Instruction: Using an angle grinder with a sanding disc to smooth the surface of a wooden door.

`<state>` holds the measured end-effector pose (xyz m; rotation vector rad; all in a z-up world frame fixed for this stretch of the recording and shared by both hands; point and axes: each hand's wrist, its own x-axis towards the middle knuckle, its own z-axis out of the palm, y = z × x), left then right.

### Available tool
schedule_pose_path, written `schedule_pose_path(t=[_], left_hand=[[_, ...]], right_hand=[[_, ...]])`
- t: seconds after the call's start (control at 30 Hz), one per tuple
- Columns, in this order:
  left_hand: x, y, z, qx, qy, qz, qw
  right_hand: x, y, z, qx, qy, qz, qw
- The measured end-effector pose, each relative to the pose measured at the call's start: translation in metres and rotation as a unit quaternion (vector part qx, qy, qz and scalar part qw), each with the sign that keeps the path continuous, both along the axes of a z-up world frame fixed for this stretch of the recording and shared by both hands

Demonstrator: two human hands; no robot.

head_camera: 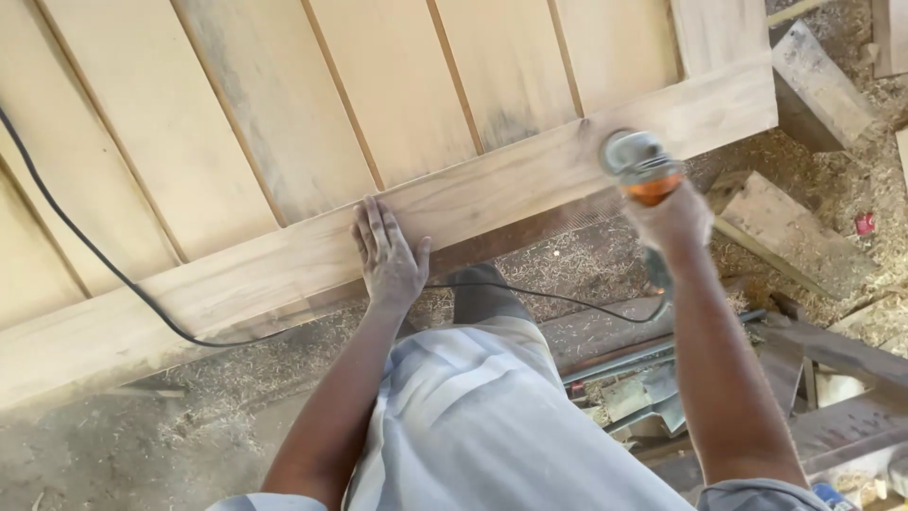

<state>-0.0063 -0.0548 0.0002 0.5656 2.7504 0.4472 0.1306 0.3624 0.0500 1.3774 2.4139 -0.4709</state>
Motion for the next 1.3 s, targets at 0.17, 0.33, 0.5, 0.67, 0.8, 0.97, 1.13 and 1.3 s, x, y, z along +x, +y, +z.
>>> schedule_pose_path(t=[0.17, 0.33, 0.5, 0.67, 0.8, 0.97, 1.13, 1.3], left_hand=[[-0.001, -0.007, 0.008, 0.011, 0.006, 0.039, 0.999], [-0.007, -0.054, -0.004, -0.013, 0.02, 0.083, 0.996], [-0.014, -0.107, -0.011, -0.009, 0.025, 0.153, 0.988], [-0.019, -0.165, -0.012, -0.012, 0.025, 0.201, 0.979], [-0.019, -0.197, -0.01, -0.006, 0.015, 0.205, 0.979], [-0.024, -0.226, -0.012, 0.061, 0.037, 0.236, 0.969], [-0.023, -0.242, -0.025, 0.142, 0.037, 0.312, 0.939], [-0.019, -0.209, -0.008, 0.188, 0.001, 0.331, 0.924]], right_hand=[[-0.017, 0.066, 0.008, 0.012, 0.035, -0.148, 0.988], [-0.047, 0.024, 0.007, -0.008, 0.041, -0.111, 0.993], [-0.062, -0.065, -0.016, -0.004, 0.035, -0.037, 0.999], [-0.083, -0.2, 0.001, -0.055, 0.088, 0.114, 0.988], [-0.118, -0.299, 0.024, -0.047, 0.06, 0.186, 0.98], [-0.145, -0.388, 0.004, -0.093, 0.057, 0.322, 0.941], [-0.148, -0.442, 0.031, -0.096, 0.046, 0.4, 0.91], [-0.131, -0.399, 0.029, -0.088, 0.091, 0.412, 0.903]])
